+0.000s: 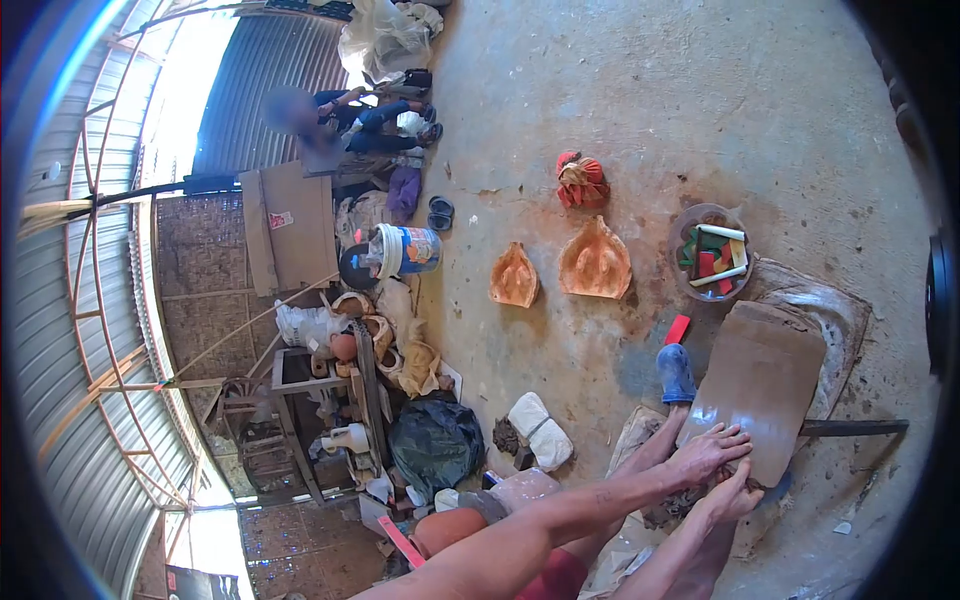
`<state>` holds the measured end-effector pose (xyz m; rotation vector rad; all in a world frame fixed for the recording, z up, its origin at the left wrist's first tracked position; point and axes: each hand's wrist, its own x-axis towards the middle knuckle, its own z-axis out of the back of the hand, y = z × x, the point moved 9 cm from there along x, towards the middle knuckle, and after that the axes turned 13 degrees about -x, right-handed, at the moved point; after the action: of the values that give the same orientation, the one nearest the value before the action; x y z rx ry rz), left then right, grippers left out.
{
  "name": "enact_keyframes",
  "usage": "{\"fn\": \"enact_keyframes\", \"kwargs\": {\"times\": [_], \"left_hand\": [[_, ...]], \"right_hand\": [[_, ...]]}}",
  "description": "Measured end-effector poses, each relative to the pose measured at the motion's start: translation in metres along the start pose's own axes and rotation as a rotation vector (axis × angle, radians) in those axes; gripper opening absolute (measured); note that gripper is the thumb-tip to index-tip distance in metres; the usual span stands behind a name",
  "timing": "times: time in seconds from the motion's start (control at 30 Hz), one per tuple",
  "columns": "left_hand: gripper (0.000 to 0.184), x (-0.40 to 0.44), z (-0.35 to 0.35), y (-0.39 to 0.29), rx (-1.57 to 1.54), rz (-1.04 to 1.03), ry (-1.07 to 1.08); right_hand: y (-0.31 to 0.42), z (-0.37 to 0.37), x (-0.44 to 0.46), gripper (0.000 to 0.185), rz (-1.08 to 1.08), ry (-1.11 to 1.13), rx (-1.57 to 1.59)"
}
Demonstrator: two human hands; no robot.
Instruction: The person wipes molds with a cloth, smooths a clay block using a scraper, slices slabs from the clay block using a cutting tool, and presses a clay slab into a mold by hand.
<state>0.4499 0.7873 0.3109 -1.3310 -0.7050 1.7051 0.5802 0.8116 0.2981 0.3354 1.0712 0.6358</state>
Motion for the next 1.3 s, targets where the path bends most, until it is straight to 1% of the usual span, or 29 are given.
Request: {"fn": "enact_keyframes", "kwargs": {"times": [0.07,0.13,0.17,0.2,0.23,0.27,0.33,0.37,0.4,0.47,0.5,0.57,0.6,0.63,0.67,0.7,0.73,0.77,0.8,0.83,0.87,0.93,0.97,1.03,1.07,1.13,1.2,1.23,1.3], "left_hand": [[0.081,-0.003,0.012,-0.021,0.026,0.0,0.02],[0.082,-0.005,0.028,-0.044,0.026,-0.031,-0.048],[0.082,-0.008,0.032,-0.058,0.033,-0.044,-0.05],[0.078,-0.01,0.038,-0.068,-0.017,-0.017,-0.072],[0.076,-0.014,0.045,-0.08,-0.067,0.011,-0.095],[0.076,-0.018,0.051,-0.097,-0.052,-0.003,-0.098],[0.075,-0.028,0.066,-0.129,-0.036,-0.011,-0.129],[0.081,-0.036,0.074,-0.144,-0.077,-0.006,-0.171],[0.081,-0.043,0.081,-0.158,-0.062,-0.025,-0.177],[0.074,-0.069,0.085,-0.179,-0.075,0.233,-0.135],[0.074,-0.083,0.083,-0.192,-0.082,0.227,-0.144],[0.065,-0.114,0.082,-0.205,-0.329,0.282,-0.19],[0.061,-0.134,0.081,-0.212,-0.336,0.333,-0.182],[0.057,-0.154,0.072,-0.209,-0.478,0.318,-0.248],[0.055,-0.175,0.063,-0.206,-0.619,0.295,-0.313],[0.048,-0.197,0.062,-0.207,-0.538,0.316,-0.325],[0.038,-0.21,0.073,-0.231,-0.59,0.618,-0.267],[0.031,-0.22,0.084,-0.252,-0.704,0.882,-0.263],[0.028,-0.235,0.08,-0.231,-0.867,0.613,-0.375],[0.028,-0.249,0.086,-0.221,-0.837,0.602,-0.502],[0.033,-0.259,0.099,-0.216,-0.75,0.535,-0.549],[0.04,-0.285,0.095,-0.184,-1.152,0.595,-0.688],[0.04,-0.289,0.101,-0.171,-1.161,0.588,-0.689],[0.049,-0.305,0.11,-0.131,-1.313,0.675,-0.769],[0.049,-0.311,0.122,-0.109,-1.297,0.66,-0.796],[0.054,-0.325,0.135,-0.051,-1.296,0.736,-0.786],[0.058,-0.334,0.152,0.006,-1.354,0.745,-0.767],[0.058,-0.34,0.164,0.035,-1.353,0.746,-0.799],[0.059,-0.338,0.193,0.093,-1.393,0.654,-0.76]], "right_hand": [[0.02,0.004,-0.004,0.047,0.133,0.0,-0.04],[0.039,0.008,-0.012,0.046,0.163,0.014,-0.005],[0.052,0.013,-0.019,0.046,0.186,0.024,0.014],[0.065,0.018,-0.026,0.045,0.21,0.036,0.035],[0.078,0.019,-0.033,0.046,0.245,0.093,0.045],[0.085,0.032,-0.032,0.046,0.253,0.095,0.064],[0.086,0.048,-0.03,0.054,0.214,0.287,0.306],[0.089,0.051,-0.028,0.064,0.215,0.358,0.392],[0.092,0.055,-0.022,0.063,0.192,0.454,0.485],[0.008,0.087,0.042,0.064,-0.016,0.306,0.185],[-0.045,0.081,0.075,0.065,-0.021,0.408,0.213],[-0.146,0.069,0.135,0.066,-0.036,0.614,0.259],[-0.157,0.067,0.12,0.068,-0.22,0.634,0.231],[-0.168,0.067,0.104,0.071,-0.408,0.643,0.21],[-0.121,0.066,0.054,0.073,-0.437,0.743,0.202],[-0.058,0.065,-0.007,0.076,-0.462,0.845,0.189],[-0.05,0.059,-0.022,0.072,-0.434,1.034,0.334],[-0.042,0.056,-0.039,0.069,-0.414,1.237,0.479],[-0.033,0.059,-0.057,0.069,-0.399,1.436,0.605],[-0.02,0.064,-0.065,0.064,-0.299,1.241,0.256],[-0.023,0.065,-0.06,0.064,-0.296,1.225,0.243],[-0.021,0.046,-0.046,0.063,0.014,1.209,-0.059],[-0.015,0.039,-0.047,0.063,0.022,1.208,-0.068],[-0.001,0.029,-0.055,0.066,0.122,1.158,-0.335],[0.008,0.007,-0.065,0.069,0.18,1.144,-0.449],[-0.006,-0.021,-0.082,0.075,0.045,1.097,-0.221],[-0.006,-0.061,-0.11,0.079,0.098,1.164,-0.266],[-0.013,-0.083,-0.121,0.079,0.093,1.193,-0.272],[-0.028,-0.119,-0.13,0.077,0.183,1.091,-0.385]]}}
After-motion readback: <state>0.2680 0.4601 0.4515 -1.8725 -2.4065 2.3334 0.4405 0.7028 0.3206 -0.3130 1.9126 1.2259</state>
